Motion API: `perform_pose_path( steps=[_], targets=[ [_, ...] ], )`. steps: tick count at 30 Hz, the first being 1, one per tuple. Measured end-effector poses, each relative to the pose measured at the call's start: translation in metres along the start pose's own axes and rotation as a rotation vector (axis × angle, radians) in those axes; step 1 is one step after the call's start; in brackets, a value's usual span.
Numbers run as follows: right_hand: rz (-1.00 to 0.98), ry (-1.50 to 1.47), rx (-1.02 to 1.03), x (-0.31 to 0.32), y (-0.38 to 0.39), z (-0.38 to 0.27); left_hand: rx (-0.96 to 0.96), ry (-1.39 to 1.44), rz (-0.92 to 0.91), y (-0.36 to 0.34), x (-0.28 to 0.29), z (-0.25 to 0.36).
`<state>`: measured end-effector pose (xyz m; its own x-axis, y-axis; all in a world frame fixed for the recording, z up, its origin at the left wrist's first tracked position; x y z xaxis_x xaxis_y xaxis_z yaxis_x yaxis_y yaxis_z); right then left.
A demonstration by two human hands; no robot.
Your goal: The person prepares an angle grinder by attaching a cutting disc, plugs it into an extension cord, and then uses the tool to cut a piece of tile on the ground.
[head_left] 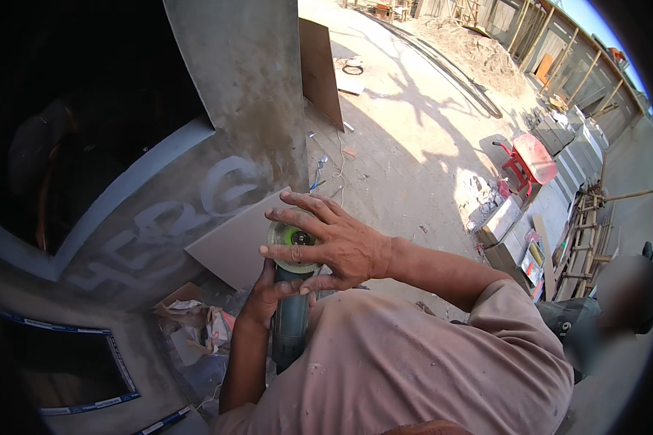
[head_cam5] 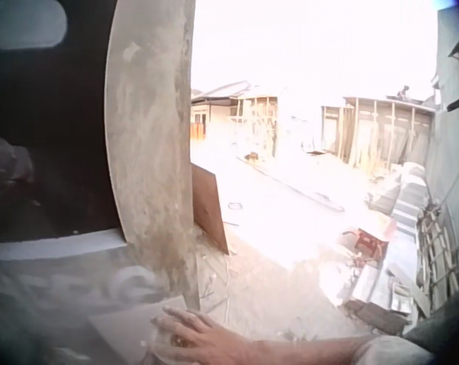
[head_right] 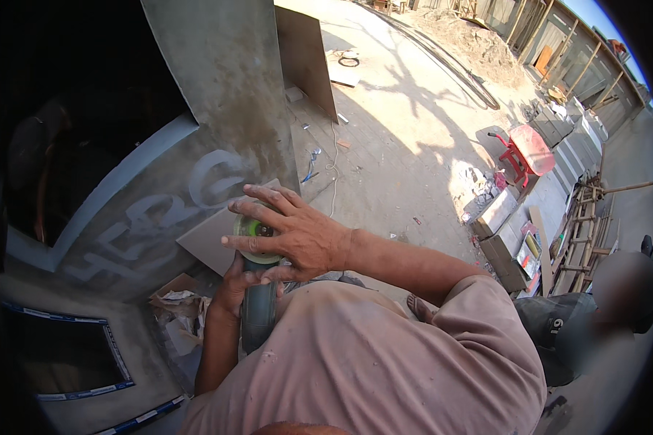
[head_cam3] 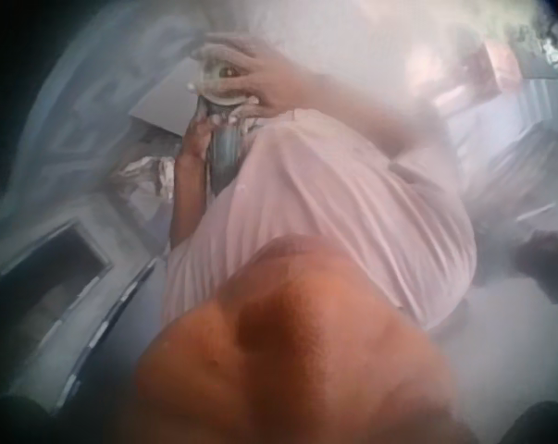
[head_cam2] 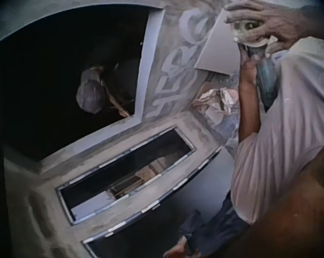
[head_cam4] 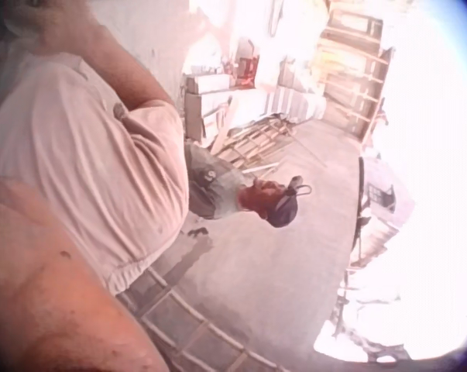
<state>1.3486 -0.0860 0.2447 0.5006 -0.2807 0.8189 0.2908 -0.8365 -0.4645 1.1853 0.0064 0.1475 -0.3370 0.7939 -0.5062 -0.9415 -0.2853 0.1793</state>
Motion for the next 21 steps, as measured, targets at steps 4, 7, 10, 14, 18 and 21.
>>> perform_pose_path(
  steps=[4,7,10,14,18,21],
  targets=[
    [-0.141,0.007,0.201,0.001,-0.007,0.010,0.046,-0.019,-0.075,-0.004,0.001,-0.002],
    [-0.165,0.027,0.298,-0.001,-0.010,0.017,0.081,-0.006,-0.094,-0.006,0.001,-0.004],
    [-0.118,0.000,0.354,-0.002,-0.013,0.023,0.113,0.018,-0.118,-0.009,-0.002,-0.005],
    [-0.221,-0.078,0.264,-0.006,-0.015,0.026,0.102,0.035,-0.137,-0.011,-0.006,-0.003],
    [-0.049,-0.030,0.345,-0.002,-0.014,0.022,0.099,0.007,-0.137,-0.011,-0.008,-0.002],
    [-0.025,-0.011,0.351,0.000,-0.013,0.021,0.111,-0.025,-0.126,-0.011,-0.009,-0.002]
  ],
)
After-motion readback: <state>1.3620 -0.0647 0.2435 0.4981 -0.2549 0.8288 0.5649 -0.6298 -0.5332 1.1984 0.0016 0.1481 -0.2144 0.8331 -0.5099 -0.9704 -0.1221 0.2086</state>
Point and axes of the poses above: each hand's wrist, its own y-axis away from the middle knuckle, its own x-axis out of the back of the hand, z = x × y, the point moved 3 cm from there along -y, towards the middle knuckle, and after that the axes turned 11 degrees about -y, right-handed, at the moved point
